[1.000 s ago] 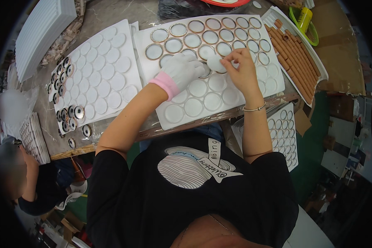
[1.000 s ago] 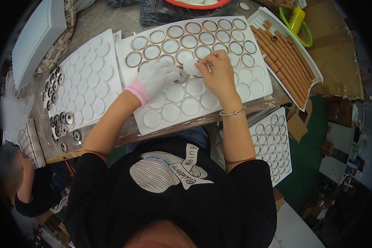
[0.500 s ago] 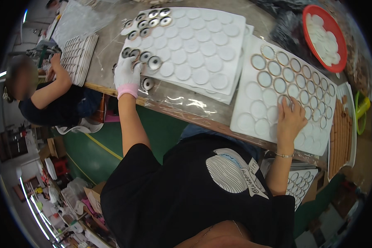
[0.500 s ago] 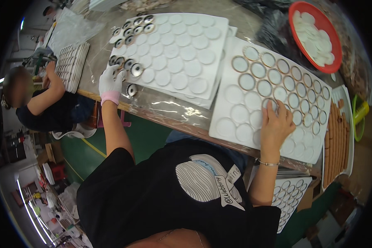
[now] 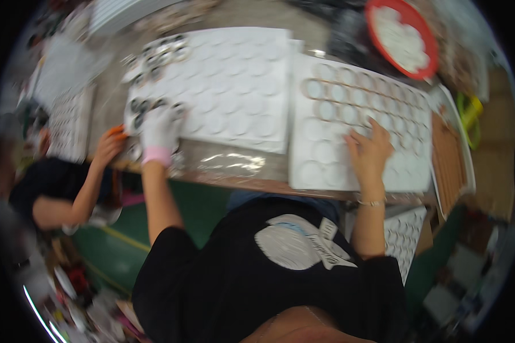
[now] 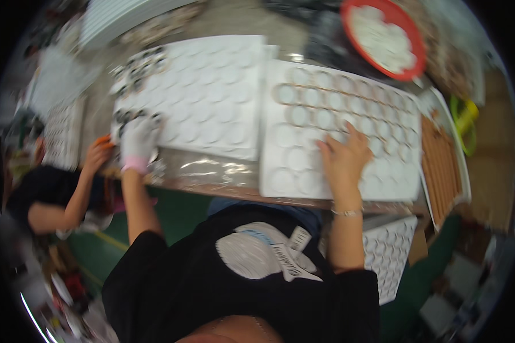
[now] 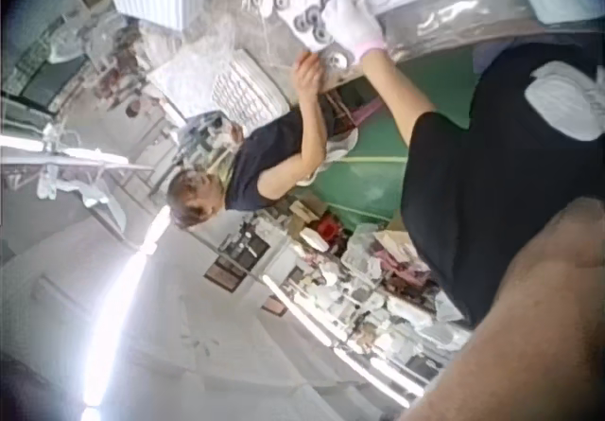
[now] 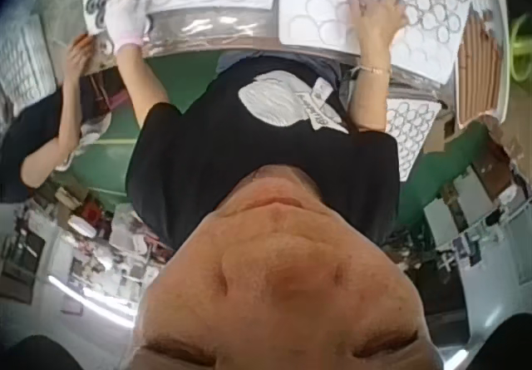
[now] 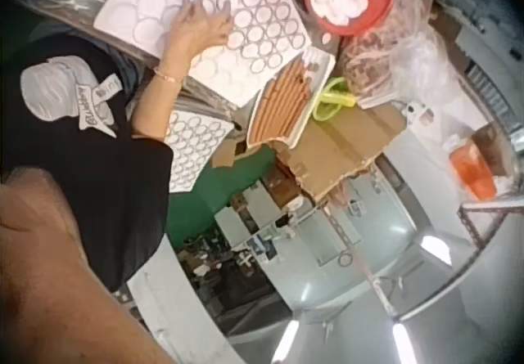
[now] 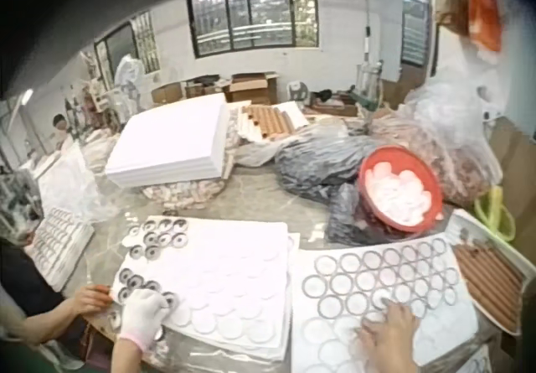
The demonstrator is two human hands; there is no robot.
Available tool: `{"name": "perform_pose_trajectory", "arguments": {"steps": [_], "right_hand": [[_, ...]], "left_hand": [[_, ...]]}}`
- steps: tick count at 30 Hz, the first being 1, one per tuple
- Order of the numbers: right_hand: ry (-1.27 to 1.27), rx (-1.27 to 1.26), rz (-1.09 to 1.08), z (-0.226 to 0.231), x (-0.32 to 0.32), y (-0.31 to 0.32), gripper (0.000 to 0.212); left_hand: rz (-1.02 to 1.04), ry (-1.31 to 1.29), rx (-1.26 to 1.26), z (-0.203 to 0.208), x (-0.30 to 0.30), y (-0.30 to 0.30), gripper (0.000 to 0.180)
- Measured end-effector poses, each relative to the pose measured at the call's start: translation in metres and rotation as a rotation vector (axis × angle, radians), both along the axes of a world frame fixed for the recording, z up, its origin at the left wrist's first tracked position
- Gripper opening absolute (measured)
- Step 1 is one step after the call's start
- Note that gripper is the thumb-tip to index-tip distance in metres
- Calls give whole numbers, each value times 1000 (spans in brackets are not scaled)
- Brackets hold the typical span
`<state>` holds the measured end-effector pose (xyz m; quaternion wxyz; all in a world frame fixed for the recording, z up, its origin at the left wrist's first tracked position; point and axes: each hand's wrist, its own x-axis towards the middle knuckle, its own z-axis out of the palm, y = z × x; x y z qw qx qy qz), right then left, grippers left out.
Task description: Manually assemble and place small circular product components into a plastic tray.
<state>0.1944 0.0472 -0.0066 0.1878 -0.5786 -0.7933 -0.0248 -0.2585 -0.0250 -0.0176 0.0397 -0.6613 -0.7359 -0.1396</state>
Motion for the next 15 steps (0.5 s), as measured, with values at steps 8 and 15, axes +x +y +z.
{"name": "perform_pose_trajectory", "arguments": {"steps": [8,15], "right_hand": [[262,362,-174,39,75,173,21],[90,48,-230,42,65,259,31]], "left_hand": [[-545,-392,84,45,159,56,13],[-854,-275,30,20,248,89,14]]}}
